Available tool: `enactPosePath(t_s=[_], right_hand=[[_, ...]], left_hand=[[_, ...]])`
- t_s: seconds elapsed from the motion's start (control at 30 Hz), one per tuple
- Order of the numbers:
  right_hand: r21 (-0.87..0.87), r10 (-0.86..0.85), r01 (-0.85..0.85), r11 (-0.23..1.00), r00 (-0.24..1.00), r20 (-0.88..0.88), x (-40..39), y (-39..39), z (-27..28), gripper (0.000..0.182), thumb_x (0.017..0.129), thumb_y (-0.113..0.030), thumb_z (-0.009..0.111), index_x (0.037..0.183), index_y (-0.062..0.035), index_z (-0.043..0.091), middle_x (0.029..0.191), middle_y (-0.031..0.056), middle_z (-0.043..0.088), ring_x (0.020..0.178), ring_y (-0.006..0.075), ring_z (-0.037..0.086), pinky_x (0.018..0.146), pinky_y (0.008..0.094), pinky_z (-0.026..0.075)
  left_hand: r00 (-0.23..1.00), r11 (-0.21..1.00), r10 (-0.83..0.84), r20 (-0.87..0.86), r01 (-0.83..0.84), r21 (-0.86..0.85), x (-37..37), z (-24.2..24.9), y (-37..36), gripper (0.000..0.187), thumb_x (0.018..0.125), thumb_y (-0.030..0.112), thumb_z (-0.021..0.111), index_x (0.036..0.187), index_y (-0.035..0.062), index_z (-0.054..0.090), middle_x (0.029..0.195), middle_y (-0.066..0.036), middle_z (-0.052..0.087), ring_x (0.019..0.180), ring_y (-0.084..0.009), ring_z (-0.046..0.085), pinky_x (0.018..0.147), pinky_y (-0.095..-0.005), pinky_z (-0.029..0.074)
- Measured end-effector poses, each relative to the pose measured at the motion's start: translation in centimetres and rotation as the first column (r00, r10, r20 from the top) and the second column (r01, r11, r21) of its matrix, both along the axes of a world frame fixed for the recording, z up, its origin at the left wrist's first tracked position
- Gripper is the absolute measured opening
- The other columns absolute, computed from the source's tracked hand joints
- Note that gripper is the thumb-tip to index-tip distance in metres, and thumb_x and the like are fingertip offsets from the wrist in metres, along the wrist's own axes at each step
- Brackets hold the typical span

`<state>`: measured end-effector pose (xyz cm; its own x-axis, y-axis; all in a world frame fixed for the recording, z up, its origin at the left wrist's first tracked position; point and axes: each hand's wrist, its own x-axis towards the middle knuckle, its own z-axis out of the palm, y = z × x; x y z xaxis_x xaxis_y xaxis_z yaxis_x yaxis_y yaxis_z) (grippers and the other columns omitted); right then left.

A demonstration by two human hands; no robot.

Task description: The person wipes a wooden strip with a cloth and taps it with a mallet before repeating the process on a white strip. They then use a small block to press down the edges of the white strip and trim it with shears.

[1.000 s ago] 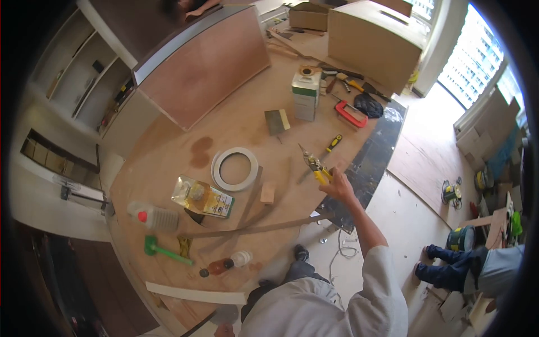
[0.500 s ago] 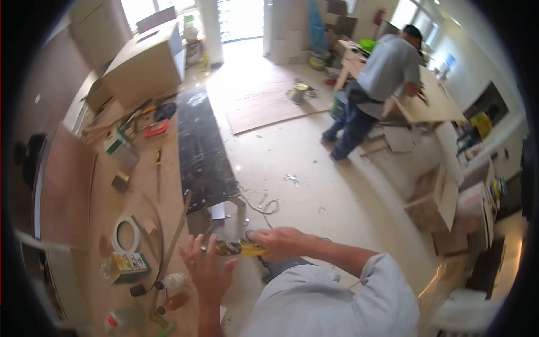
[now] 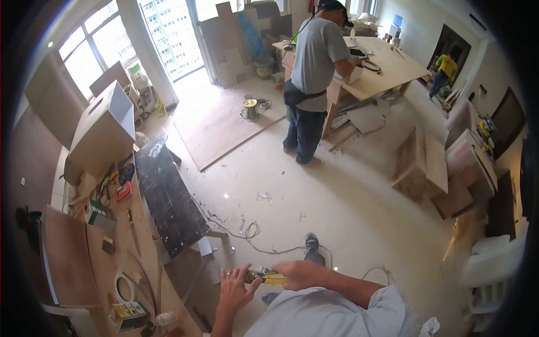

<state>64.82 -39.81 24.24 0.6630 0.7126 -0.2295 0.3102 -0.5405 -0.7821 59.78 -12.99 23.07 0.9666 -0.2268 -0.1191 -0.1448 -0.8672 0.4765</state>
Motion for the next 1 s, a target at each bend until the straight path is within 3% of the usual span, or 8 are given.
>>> enactPosePath(t_s=[0.23,0.33,0.37,0.57,0.67,0.8,0.93,1.0], right_hand=[[-0.082,0.022,-0.028,0.996,0.998,-0.066,11.0,-13.7,-0.8,0.058,0.082,-0.015,0.072,0.137,0.0005,0.060,0.119,0.0235,0.069,0.104,0.0411,0.072,0.090,0.0496,0.058],[0.020,-0.049,0.049,0.999,0.999,0.019,14.8,-19.6,-1.2,0.058,0.082,-0.016,0.072,0.136,0.0000,0.060,0.118,0.0219,0.069,0.103,0.0408,0.072,0.089,0.0490,0.058],[0.003,-0.104,0.104,0.995,0.994,-0.030,15.7,-21.7,-0.1,0.043,0.082,-0.012,0.069,0.124,-0.0017,0.062,0.116,0.0192,0.070,0.106,0.0411,0.071,0.089,0.0504,0.057],[0.055,-0.156,0.156,0.986,0.988,-0.001,22.9,-28.9,-0.7,0.044,0.082,-0.013,0.069,0.123,-0.0007,0.061,0.113,0.0192,0.069,0.104,0.0413,0.071,0.088,0.0495,0.058],[0.090,-0.218,0.221,0.971,0.975,-0.041,25.5,-30.1,-1.1,0.044,0.082,-0.014,0.069,0.123,-0.0007,0.061,0.113,0.0203,0.069,0.102,0.0417,0.071,0.087,0.0488,0.058],[0.016,-0.374,0.375,0.927,0.926,-0.045,27.9,-31.6,-2.0,0.055,0.084,-0.022,0.074,0.134,-0.0027,0.061,0.119,0.0182,0.070,0.105,0.0404,0.070,0.091,0.0467,0.057],[-0.105,-0.609,0.604,0.790,0.793,-0.016,29.0,-34.4,-0.2,0.054,0.084,-0.024,0.075,0.133,-0.0052,0.064,0.121,0.0171,0.071,0.107,0.0380,0.071,0.092,0.0462,0.058],[-0.148,-0.632,0.626,0.765,0.775,0.011,29.0,-36.7,-2.0,0.071,0.083,-0.033,0.079,0.147,-0.0094,0.058,0.136,0.0191,0.068,0.121,0.0342,0.070,0.104,0.0431,0.056]], left_hand=[[0.972,0.981,-0.186,-0.143,0.178,-0.072,12.5,-2.0,-12.1,0.058,0.104,0.049,0.062,0.149,0.0124,0.056,0.115,-0.014,0.070,0.116,-0.0333,0.064,0.109,-0.0508,0.041],[0.940,0.957,-0.287,-0.186,0.288,-0.023,18.3,-0.3,-18.3,0.058,0.104,0.045,0.065,0.151,0.0131,0.054,0.117,-0.014,0.068,0.116,-0.0339,0.063,0.107,-0.0487,0.043],[0.933,0.950,-0.310,-0.181,0.312,-0.019,19.9,-0.1,-19.8,0.060,0.103,0.045,0.065,0.152,0.0131,0.053,0.117,-0.014,0.068,0.116,-0.0339,0.063,0.106,-0.0485,0.043],[0.877,0.896,-0.442,-0.186,0.441,-0.049,29.1,-0.7,-25.2,0.065,0.101,0.046,0.067,0.157,0.0175,0.050,0.117,-0.015,0.066,0.109,-0.0350,0.063,0.103,-0.0479,0.044],[0.866,0.876,-0.482,-0.134,0.479,-0.055,33.4,1.7,-27.5,0.061,0.102,0.046,0.065,0.153,0.0155,0.054,0.115,-0.015,0.067,0.108,-0.0337,0.063,0.101,-0.0460,0.043],[0.882,0.897,-0.440,-0.168,0.440,-0.041,39.7,-0.1,-31.5,0.042,0.103,0.043,0.063,0.131,0.0116,0.067,0.110,-0.012,0.070,0.109,-0.0298,0.063,0.098,-0.0429,0.043],[0.739,0.728,-0.670,-0.069,0.635,-0.259,46.7,-2.9,-35.6,0.037,0.105,0.038,0.062,0.130,0.0117,0.066,0.111,-0.011,0.070,0.110,-0.0292,0.063,0.101,-0.0435,0.043],[0.621,0.619,-0.778,-0.094,0.732,-0.286,50.4,-2.3,-38.4,0.042,0.105,0.041,0.061,0.135,0.0118,0.064,0.115,-0.012,0.070,0.115,-0.0288,0.063,0.105,-0.0447,0.042]])
